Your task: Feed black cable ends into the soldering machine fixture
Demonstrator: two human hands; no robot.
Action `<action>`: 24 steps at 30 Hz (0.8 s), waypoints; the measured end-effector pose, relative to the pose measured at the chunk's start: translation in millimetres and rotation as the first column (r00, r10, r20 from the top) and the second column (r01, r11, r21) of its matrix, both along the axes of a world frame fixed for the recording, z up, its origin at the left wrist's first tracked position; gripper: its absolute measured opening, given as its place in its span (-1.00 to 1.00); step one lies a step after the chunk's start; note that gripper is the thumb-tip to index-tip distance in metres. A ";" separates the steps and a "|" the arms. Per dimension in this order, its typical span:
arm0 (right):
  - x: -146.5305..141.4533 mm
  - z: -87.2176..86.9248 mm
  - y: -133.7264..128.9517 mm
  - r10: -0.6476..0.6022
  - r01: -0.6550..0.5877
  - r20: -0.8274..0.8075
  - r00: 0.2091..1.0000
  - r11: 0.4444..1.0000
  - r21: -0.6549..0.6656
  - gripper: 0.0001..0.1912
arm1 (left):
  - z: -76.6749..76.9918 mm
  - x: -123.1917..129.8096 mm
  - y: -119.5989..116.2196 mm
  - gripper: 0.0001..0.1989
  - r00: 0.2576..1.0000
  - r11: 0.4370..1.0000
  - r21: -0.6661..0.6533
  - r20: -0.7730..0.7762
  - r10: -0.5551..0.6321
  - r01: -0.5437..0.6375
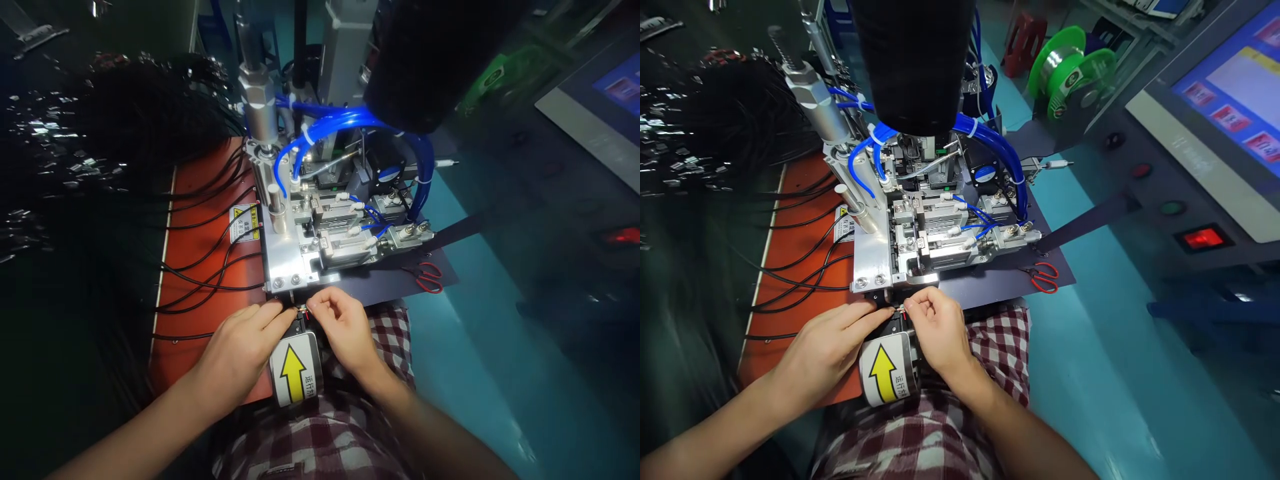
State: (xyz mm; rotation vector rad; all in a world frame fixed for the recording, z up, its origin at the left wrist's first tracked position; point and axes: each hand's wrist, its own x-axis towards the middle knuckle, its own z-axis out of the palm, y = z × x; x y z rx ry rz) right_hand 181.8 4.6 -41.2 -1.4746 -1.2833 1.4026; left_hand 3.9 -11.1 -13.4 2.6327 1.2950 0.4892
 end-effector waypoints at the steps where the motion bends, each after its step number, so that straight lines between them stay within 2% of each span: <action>1: -0.1 -1.2 1.8 -0.012 0.006 -0.076 0.997 0.997 -0.077 -0.82 | 0.2 0.0 0.0 -0.73 1.000 1.000 -0.004 -0.002 0.002 -0.002; 4: -0.7 -3.3 8.1 -0.058 -0.015 -0.258 0.965 0.962 -0.274 -0.79 | 0.5 0.1 0.4 -0.73 1.000 1.000 0.001 -0.001 0.001 -0.001; 7: 0.9 -4.3 11.3 -0.063 -0.082 -0.357 0.932 0.923 -0.376 -0.76 | 1.5 0.6 1.4 -0.73 1.000 1.000 0.003 0.013 -0.004 0.004; 12: 4.8 -5.4 -1.5 -0.100 -0.012 -0.324 0.941 0.945 -0.327 -0.70 | 4.7 1.9 2.5 -0.71 1.000 1.000 -0.015 0.008 0.001 -0.001; 15: 3.6 -0.1 -12.4 -0.021 -0.058 -0.253 0.967 0.952 -0.300 -0.71 | 5.6 1.9 2.5 -0.70 1.000 1.000 -0.028 -0.008 0.004 -0.005; 17: 2.0 7.3 -15.8 0.027 -0.051 -0.109 0.994 0.973 -0.227 -0.75 | 5.6 1.6 2.3 -0.70 1.000 1.000 -0.027 -0.006 0.009 -0.010; 19: 1.2 16.1 -15.6 0.052 -0.048 0.145 0.988 0.998 -0.027 -0.80 | 5.4 1.5 2.3 -0.70 1.000 1.000 -0.025 0.003 0.016 -0.016; 21: 1.3 22.9 -12.8 0.042 -0.118 0.375 0.926 0.976 0.183 -0.82 | 5.0 1.7 2.4 -0.70 1.000 0.999 -0.027 0.010 0.018 -0.018; 22: 1.5 24.3 -10.8 0.035 -0.149 0.429 0.902 0.960 0.236 -0.82 | 4.8 1.8 2.5 -0.70 1.000 0.999 -0.032 0.012 0.017 -0.016; 24: 2.0 22.1 -6.5 0.048 -0.139 0.378 0.925 0.966 0.219 -0.83 | 4.3 2.0 2.6 -0.70 1.000 0.999 -0.048 0.012 0.010 -0.009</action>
